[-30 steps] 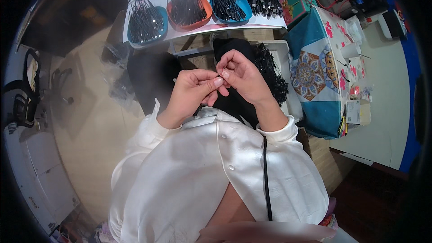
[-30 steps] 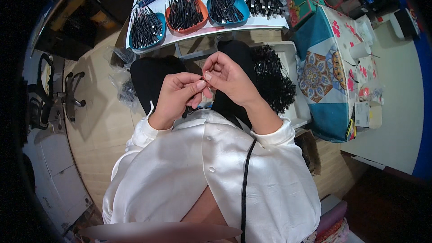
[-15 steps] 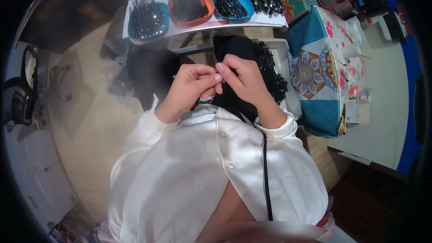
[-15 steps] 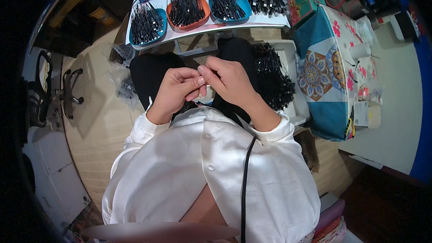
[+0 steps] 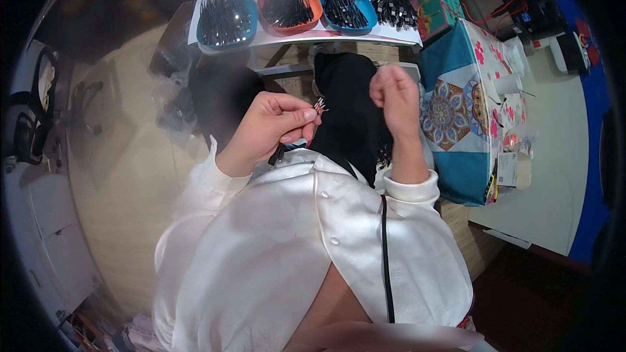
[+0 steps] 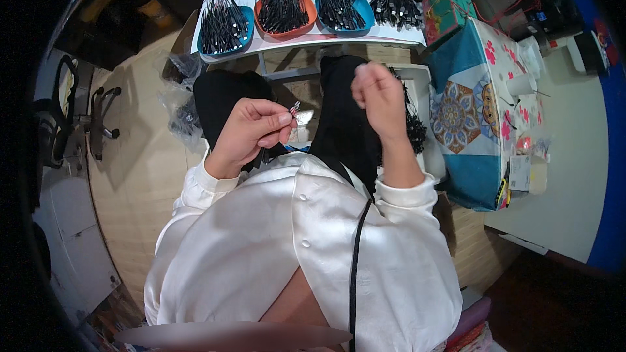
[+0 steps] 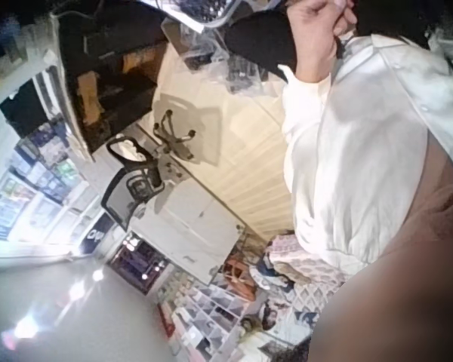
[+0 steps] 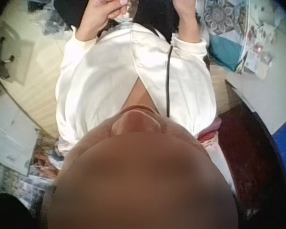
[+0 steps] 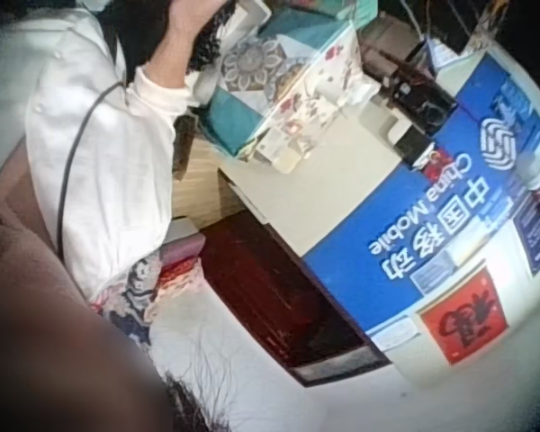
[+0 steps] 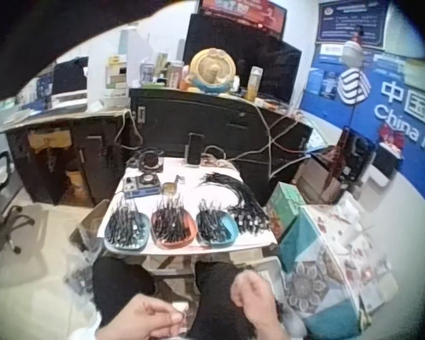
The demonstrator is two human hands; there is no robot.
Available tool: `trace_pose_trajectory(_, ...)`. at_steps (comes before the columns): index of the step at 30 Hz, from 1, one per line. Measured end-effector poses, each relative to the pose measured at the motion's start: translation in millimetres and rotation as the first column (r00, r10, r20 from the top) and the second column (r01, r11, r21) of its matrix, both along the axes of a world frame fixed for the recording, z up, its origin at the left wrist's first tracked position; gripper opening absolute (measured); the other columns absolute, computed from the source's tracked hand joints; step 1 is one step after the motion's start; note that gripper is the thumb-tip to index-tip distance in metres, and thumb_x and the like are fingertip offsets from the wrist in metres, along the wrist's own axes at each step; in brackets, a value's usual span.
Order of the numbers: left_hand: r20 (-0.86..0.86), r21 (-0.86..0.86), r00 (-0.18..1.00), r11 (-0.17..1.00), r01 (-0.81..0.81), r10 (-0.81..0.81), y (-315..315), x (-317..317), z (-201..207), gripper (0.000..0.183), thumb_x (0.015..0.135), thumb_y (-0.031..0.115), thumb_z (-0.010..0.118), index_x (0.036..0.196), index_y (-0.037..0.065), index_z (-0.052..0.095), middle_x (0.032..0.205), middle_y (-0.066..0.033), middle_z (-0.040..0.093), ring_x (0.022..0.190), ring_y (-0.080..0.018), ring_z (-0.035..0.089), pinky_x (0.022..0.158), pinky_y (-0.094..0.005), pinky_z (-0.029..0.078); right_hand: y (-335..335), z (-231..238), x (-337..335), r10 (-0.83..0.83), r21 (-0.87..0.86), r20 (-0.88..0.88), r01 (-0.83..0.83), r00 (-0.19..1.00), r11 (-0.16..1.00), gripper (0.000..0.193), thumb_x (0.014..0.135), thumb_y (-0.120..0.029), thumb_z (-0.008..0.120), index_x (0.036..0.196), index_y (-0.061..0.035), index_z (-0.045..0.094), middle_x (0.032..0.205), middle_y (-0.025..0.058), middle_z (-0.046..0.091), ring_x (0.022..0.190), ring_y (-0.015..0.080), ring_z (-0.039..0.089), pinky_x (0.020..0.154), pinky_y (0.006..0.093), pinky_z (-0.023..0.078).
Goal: The person repeatedly picks up black wires and small connectors from bowls on a table, attaches the connectors to the wire ends, and places the finished units into a pile. The process is continuous and repetitive.
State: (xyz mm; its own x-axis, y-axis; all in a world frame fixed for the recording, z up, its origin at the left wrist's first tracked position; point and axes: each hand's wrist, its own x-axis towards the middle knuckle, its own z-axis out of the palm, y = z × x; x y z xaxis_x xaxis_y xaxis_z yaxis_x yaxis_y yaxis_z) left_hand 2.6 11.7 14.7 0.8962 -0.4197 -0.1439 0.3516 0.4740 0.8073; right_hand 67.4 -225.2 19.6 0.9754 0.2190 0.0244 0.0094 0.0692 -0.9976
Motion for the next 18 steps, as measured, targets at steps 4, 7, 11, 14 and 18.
trace_pose_trajectory(4, -0.017, 0.043, 0.998, 0.997, 0.059, -0.059, 0.9, 2.7, 0.4, 0.015, 0.091, 0.006, 0.061, 0.09, -0.008, 0.068, 0.067, -0.0096, 0.063, 0.047, -0.0027, 0.04, 0.042, -0.0169, 0.028, -4.9, 20.0, -15.7, 0.465, -0.657, 0.413, -0.097, 0.783, 0.748, 0.061, 0.077, -0.012, 0.075, 0.133, -0.0083, 0.053, 0.11, 0.0103, 0.06, 0.094, 0.0214, 0.06, 0.079, 0.0309, 0.048)
trace_pose_trajectory(7, -0.031, 0.051, 0.993, 0.992, 0.115, -0.113, 1.1, 5.8, 2.3, 0.016, 0.091, 0.006, 0.061, 0.089, -0.008, 0.067, 0.067, -0.0093, 0.064, 0.048, -0.0028, 0.042, 0.044, -0.0172, 0.03, 5.0, 28.8, -18.3, 0.58, -0.694, 0.562, -0.045, 0.59, 0.718, 0.047, 0.07, -0.011, 0.078, 0.115, -0.0058, 0.065, 0.099, 0.0089, 0.061, 0.085, 0.0248, 0.06, 0.074, 0.0325, 0.049)
trace_pose_trajectory(11, -0.045, 0.049, 0.984, 0.983, 0.174, -0.172, 0.5, 7.5, 5.5, 0.015, 0.091, 0.006, 0.062, 0.088, -0.008, 0.068, 0.067, -0.0088, 0.064, 0.048, -0.0028, 0.042, 0.044, -0.0174, 0.03, 13.3, 32.8, -13.4, 0.566, -0.635, 0.68, -0.012, 0.466, 0.773, 0.03, 0.068, -0.007, 0.078, 0.096, -0.0039, 0.068, 0.088, 0.0082, 0.061, 0.075, 0.0245, 0.059, 0.066, 0.0328, 0.047)
trace_pose_trajectory(14, -0.05, 0.055, 0.98, 0.979, 0.195, -0.192, 0.3, 8.6, 6.8, 0.015, 0.091, 0.006, 0.062, 0.088, -0.007, 0.068, 0.067, -0.0084, 0.064, 0.049, -0.0031, 0.042, 0.044, -0.0175, 0.031, 14.1, 33.1, -11.4, 0.565, -0.619, 0.706, -0.015, 0.426, 0.785, 0.023, 0.067, -0.005, 0.078, 0.087, -0.0038, 0.067, 0.084, 0.0071, 0.061, 0.072, 0.024, 0.059, 0.063, 0.0331, 0.046)
trace_pose_trajectory(18, -0.044, 0.151, 0.976, 0.965, 0.216, -0.212, -1.1, 7.8, 7.0, 0.015, 0.091, 0.006, 0.063, 0.087, -0.007, 0.067, 0.067, -0.0078, 0.064, 0.05, -0.0034, 0.044, 0.046, -0.0193, 0.035, 11.8, 31.6, -12.4, 0.603, -0.638, 0.694, -0.053, 0.392, 0.768, 0.018, 0.067, -0.003, 0.075, 0.081, -0.0042, 0.064, 0.082, 0.007, 0.06, 0.071, 0.0256, 0.058, 0.064, 0.0335, 0.046)
